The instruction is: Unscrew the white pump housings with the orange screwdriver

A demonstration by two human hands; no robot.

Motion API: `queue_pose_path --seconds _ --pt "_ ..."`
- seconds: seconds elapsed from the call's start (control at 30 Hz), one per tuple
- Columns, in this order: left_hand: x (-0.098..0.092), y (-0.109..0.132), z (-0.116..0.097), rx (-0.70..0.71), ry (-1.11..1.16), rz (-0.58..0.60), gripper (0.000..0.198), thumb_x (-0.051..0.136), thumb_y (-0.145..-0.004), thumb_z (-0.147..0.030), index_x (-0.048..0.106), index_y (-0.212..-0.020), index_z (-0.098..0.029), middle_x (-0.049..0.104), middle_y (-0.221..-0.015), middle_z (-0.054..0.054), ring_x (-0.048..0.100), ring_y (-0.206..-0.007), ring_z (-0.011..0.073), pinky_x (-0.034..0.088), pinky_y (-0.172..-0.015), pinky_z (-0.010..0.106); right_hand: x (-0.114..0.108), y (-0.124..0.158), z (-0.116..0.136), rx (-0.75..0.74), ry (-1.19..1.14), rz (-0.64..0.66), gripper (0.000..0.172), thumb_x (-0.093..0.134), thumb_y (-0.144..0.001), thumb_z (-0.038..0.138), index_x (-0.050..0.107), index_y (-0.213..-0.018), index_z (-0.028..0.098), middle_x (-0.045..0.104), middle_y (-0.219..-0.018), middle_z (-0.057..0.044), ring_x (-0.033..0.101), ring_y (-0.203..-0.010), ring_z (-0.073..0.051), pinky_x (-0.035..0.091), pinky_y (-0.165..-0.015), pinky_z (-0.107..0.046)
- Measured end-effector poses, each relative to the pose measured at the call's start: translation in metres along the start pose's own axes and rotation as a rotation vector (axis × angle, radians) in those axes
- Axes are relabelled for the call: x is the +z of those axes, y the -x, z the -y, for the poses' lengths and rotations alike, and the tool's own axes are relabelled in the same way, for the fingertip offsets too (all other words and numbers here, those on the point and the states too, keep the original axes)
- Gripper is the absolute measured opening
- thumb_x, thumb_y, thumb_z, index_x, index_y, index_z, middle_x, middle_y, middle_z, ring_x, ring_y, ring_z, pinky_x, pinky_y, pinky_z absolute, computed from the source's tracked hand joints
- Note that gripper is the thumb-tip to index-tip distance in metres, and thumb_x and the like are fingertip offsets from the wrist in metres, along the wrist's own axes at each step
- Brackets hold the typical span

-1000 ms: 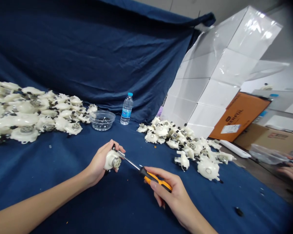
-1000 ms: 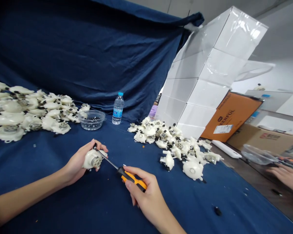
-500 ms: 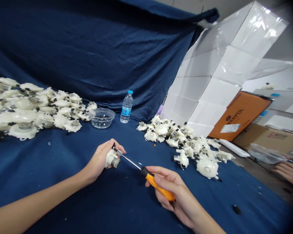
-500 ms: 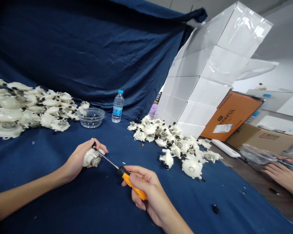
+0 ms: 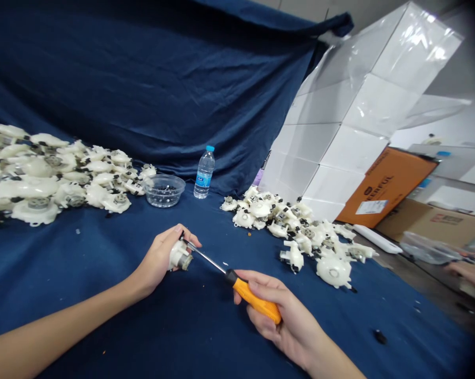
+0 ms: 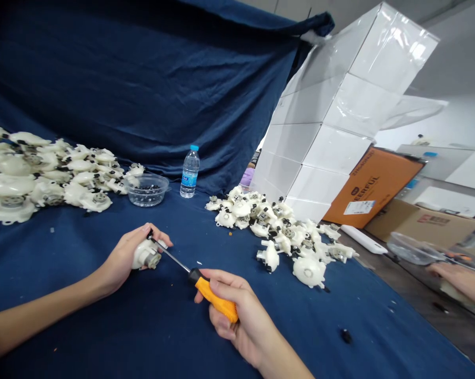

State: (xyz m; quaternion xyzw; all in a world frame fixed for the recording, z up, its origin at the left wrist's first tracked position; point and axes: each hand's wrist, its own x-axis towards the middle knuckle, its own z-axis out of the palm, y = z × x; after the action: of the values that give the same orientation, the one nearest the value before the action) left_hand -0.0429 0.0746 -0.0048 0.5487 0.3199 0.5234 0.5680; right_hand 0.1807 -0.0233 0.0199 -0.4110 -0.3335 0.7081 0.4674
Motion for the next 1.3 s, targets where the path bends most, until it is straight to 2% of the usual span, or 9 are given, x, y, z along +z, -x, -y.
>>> queue_pose_path --seconds 0.13,0.27,0.43,0.57,0.8,1.07,1.17,1.23,1.3 --pt "-0.001 0.001 0.001 0.017 -0.031 0.028 0.033 0.042 -0.093 -0.047 0.049 -0.078 -0.019 0.067 -0.088 0.005 0.051 -0.052 0.0098 0.038 -0.039 0.018 -0.002 0.0 0.002 0.161 -0.056 0.087 0.025 0.059 -0.085 0.028 0.066 -0.102 0.01 0.065 -0.068 -0.007 0.032 -0.031 0.0 0.015 -0.029 -0.015" --pt "-0.003 0.001 0.002 0.02 -0.056 0.047 0.035 0.041 -0.093 -0.05 0.048 -0.078 -0.019 0.067 -0.088 0.005 0.051 -0.052 0.0102 0.038 -0.04 0.019 -0.005 0.001 0.004 0.356 -0.165 0.216 0.04 0.053 -0.087 0.035 0.064 -0.108 0.003 0.051 -0.049 0.003 0.02 -0.028 0.0 0.014 -0.026 -0.013" --pt "-0.003 0.002 0.002 0.09 -0.044 0.051 0.035 0.042 -0.093 -0.049 0.05 -0.077 -0.019 0.067 -0.088 0.006 0.052 -0.059 0.0125 0.042 -0.047 0.021 -0.003 0.004 0.001 0.377 -0.207 0.345 0.037 0.048 -0.088 0.039 0.067 -0.098 0.009 0.045 -0.04 0.005 0.02 -0.026 -0.002 0.017 -0.027 -0.013" --pt "-0.003 0.004 0.0 0.129 -0.035 0.059 0.035 0.04 -0.094 -0.047 0.05 -0.076 -0.019 0.066 -0.089 0.007 0.053 -0.064 0.0138 0.043 -0.05 0.022 -0.001 0.004 -0.003 0.366 -0.197 0.326 0.04 0.045 -0.088 0.039 0.068 -0.09 0.006 0.047 -0.043 0.002 0.028 -0.027 -0.002 0.022 -0.03 -0.013" --pt "-0.005 0.006 0.0 0.187 -0.071 0.056 0.036 0.041 -0.093 -0.047 0.054 -0.076 -0.018 0.067 -0.089 0.008 0.053 -0.064 0.015 0.043 -0.052 0.024 -0.001 0.003 -0.002 0.36 -0.207 0.246 0.044 0.052 -0.085 0.034 0.069 -0.104 -0.002 0.049 -0.052 0.002 0.033 -0.028 -0.001 0.02 -0.029 -0.014" --pt "-0.008 0.006 0.002 0.156 -0.134 0.048 0.041 0.039 -0.094 -0.048 0.061 -0.076 -0.018 0.068 -0.089 0.009 0.058 -0.073 0.0176 0.045 -0.057 0.026 0.01 0.008 -0.007 0.093 0.125 0.05 0.034 0.054 -0.09 0.04 0.07 -0.087 0.01 0.047 -0.049 0.003 0.021 -0.028 0.001 0.01 -0.032 -0.016" --pt "-0.009 0.006 0.003 0.141 -0.13 0.039 0.042 0.04 -0.093 -0.048 0.064 -0.077 -0.017 0.069 -0.09 0.009 0.058 -0.071 0.0178 0.045 -0.057 0.026 0.012 0.011 -0.009 0.004 0.399 -0.054 0.037 0.055 -0.089 0.048 0.071 -0.087 0.014 0.046 -0.049 0.004 0.019 -0.033 -0.001 0.009 -0.034 -0.018" --pt "-0.009 0.006 0.004 0.122 -0.119 0.035 0.043 0.041 -0.093 -0.048 0.066 -0.078 -0.017 0.069 -0.089 0.01 0.058 -0.068 0.017 0.044 -0.056 0.026 0.013 0.014 -0.01 -0.177 0.706 -0.137 0.036 0.056 -0.088 0.048 0.073 -0.087 0.017 0.05 -0.052 0.001 0.031 -0.038 -0.006 0.02 -0.037 -0.019" --pt "-0.009 0.006 0.004 0.106 -0.109 0.034 0.042 0.043 -0.093 -0.048 0.066 -0.078 -0.017 0.07 -0.088 0.009 0.057 -0.064 0.0157 0.044 -0.055 0.026 0.013 0.017 -0.013 -0.466 1.049 -0.224 0.028 0.06 -0.085 0.041 0.075 -0.095 0.018 0.062 -0.065 -0.007 0.051 -0.053 -0.015 0.037 -0.047 -0.026"
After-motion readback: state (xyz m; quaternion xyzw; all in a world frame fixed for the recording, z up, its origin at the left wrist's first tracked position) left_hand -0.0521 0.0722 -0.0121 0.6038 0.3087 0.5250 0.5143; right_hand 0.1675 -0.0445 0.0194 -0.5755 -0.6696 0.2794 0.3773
